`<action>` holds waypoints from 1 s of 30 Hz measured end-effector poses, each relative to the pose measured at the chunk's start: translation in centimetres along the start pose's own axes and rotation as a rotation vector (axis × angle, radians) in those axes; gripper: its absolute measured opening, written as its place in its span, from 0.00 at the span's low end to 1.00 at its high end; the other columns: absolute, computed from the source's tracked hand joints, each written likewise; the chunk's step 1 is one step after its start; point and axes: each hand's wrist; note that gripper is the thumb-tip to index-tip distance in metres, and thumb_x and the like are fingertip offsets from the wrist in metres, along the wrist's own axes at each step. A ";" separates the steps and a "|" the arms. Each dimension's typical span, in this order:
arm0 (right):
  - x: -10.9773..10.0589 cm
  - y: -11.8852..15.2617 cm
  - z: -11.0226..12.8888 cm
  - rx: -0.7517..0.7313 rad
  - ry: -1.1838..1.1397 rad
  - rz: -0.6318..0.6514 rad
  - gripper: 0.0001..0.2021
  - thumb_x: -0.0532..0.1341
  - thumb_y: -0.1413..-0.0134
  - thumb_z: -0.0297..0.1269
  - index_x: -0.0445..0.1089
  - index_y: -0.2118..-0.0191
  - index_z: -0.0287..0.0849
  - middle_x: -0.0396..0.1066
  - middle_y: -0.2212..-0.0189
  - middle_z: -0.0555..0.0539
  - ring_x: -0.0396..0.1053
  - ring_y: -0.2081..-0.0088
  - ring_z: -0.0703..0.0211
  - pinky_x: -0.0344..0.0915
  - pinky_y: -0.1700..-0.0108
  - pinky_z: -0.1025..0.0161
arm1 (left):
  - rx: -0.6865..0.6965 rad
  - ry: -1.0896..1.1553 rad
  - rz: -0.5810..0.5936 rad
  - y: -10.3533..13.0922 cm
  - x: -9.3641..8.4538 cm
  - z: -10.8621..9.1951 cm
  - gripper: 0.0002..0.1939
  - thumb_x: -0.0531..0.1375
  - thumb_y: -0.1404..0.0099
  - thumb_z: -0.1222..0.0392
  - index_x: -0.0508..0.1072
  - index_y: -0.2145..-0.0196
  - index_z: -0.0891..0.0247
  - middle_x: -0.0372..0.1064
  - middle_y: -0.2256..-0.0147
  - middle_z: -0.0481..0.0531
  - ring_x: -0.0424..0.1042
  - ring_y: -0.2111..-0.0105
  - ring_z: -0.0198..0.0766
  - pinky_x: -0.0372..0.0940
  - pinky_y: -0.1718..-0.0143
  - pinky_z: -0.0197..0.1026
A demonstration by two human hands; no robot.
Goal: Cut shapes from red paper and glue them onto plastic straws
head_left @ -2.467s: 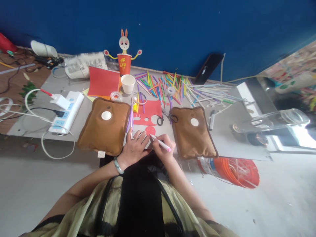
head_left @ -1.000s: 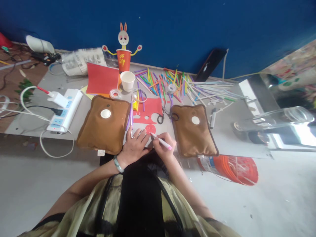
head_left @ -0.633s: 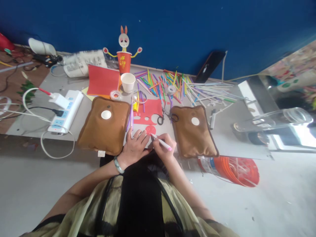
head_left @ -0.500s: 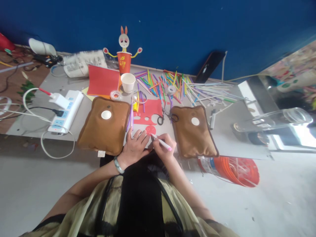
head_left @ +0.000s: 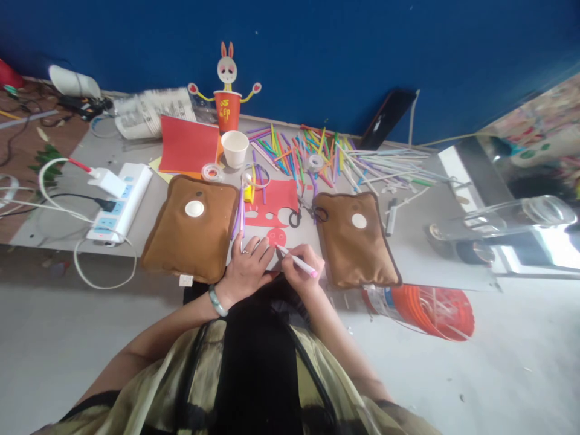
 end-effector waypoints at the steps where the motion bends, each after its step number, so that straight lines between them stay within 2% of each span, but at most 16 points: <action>1: 0.0 0.0 0.0 -0.003 -0.007 0.004 0.04 0.59 0.49 0.32 0.63 0.72 0.45 0.70 0.80 0.52 0.67 0.80 0.63 0.64 0.76 0.67 | 0.000 -0.001 0.001 0.0 0.0 0.0 0.25 0.53 0.30 0.47 0.68 0.42 0.64 0.67 0.42 0.62 0.63 0.42 0.54 0.45 0.35 0.67; 20: 0.2 0.0 -0.1 -0.002 0.014 0.032 0.03 0.59 0.48 0.34 0.64 0.71 0.46 0.72 0.79 0.52 0.69 0.79 0.62 0.66 0.75 0.67 | 0.003 0.008 0.006 -0.1 -0.2 0.0 0.24 0.54 0.31 0.48 0.68 0.43 0.63 0.67 0.43 0.62 0.63 0.42 0.54 0.46 0.35 0.67; 30: 0.1 0.0 0.0 0.028 0.005 0.036 0.03 0.59 0.49 0.34 0.64 0.72 0.45 0.70 0.81 0.53 0.67 0.81 0.63 0.64 0.76 0.67 | 0.005 0.001 0.007 0.0 -0.1 0.0 0.24 0.53 0.30 0.48 0.68 0.42 0.63 0.66 0.42 0.62 0.63 0.42 0.54 0.45 0.35 0.67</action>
Point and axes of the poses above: each hand's wrist, its own y-axis away from the middle knuckle, its own x-axis out of the palm, z = x × y
